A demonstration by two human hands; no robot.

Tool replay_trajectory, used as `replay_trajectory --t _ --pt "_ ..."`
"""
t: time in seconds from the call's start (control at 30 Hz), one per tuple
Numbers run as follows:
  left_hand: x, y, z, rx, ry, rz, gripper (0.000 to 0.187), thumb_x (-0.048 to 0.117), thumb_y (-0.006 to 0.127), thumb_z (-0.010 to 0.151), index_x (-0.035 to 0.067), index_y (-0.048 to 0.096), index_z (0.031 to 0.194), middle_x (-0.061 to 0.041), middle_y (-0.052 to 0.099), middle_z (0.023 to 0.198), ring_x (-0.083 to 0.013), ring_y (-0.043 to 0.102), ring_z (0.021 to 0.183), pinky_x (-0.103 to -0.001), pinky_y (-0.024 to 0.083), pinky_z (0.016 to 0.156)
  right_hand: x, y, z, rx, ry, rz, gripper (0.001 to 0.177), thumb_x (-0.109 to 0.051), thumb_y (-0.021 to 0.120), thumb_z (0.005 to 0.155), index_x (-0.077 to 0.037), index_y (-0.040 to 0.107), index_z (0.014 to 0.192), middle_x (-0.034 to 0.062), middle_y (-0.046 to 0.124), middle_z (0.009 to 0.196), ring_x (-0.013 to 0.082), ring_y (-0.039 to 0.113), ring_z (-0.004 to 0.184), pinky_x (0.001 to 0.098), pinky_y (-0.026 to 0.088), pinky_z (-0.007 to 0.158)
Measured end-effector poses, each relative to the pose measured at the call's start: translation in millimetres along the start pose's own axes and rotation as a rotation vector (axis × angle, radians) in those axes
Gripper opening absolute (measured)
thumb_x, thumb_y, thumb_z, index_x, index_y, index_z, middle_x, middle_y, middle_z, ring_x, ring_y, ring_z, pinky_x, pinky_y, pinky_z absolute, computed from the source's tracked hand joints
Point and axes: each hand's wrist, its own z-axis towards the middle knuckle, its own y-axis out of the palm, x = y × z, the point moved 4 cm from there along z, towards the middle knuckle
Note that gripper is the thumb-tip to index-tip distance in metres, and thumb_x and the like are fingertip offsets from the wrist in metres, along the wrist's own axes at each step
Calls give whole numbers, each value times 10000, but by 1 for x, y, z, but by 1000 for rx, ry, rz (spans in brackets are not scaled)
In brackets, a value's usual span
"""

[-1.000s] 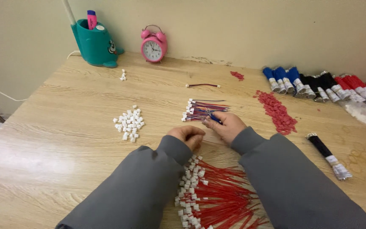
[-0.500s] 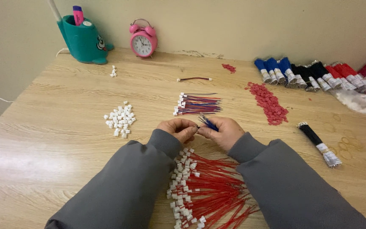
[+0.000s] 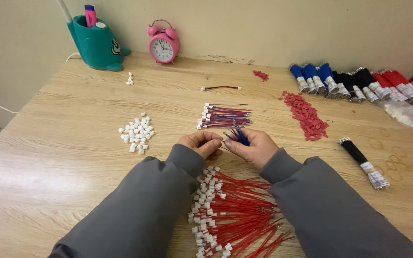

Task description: Manually attaching small plastic connectors to the ends of electrical wires to create wire harnesses

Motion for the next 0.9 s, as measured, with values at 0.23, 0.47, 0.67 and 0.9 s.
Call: replay_trajectory --t 0.23,0.47,0.67,0.9 --pt "-18 -4 13 -92 -20 -257 198 58 603 936 -9 644 1118 -148 700 910 -228 716 817 -371 633 752 10 -8 5 40 6 -101 140 -135 826 756 -65 738 840 9 674 702 73 572 672 211 512 653" --pt "-3 -3 1 -100 -7 -306 287 25 631 906 4 616 1193 -148 696 926 -247 720 828 -398 631 767 -1 -6 -1 58 25 -194 98 -166 819 747 -116 748 790 -15 669 655 54 569 643 189 491 607" --pt "-15 -7 12 -123 0 -314 305 25 648 896 32 614 1199 -151 702 937 -270 724 833 -418 631 766 3 -6 1 81 31 -178 73 -152 798 751 -116 738 771 -29 643 650 61 553 651 185 479 610" --pt "-3 -4 3 -107 -25 -295 297 29 651 895 34 614 1190 -150 706 943 -259 722 827 -394 632 754 -4 -3 -3 83 19 -142 84 -136 785 751 -91 752 812 -3 679 674 63 562 664 211 519 652"
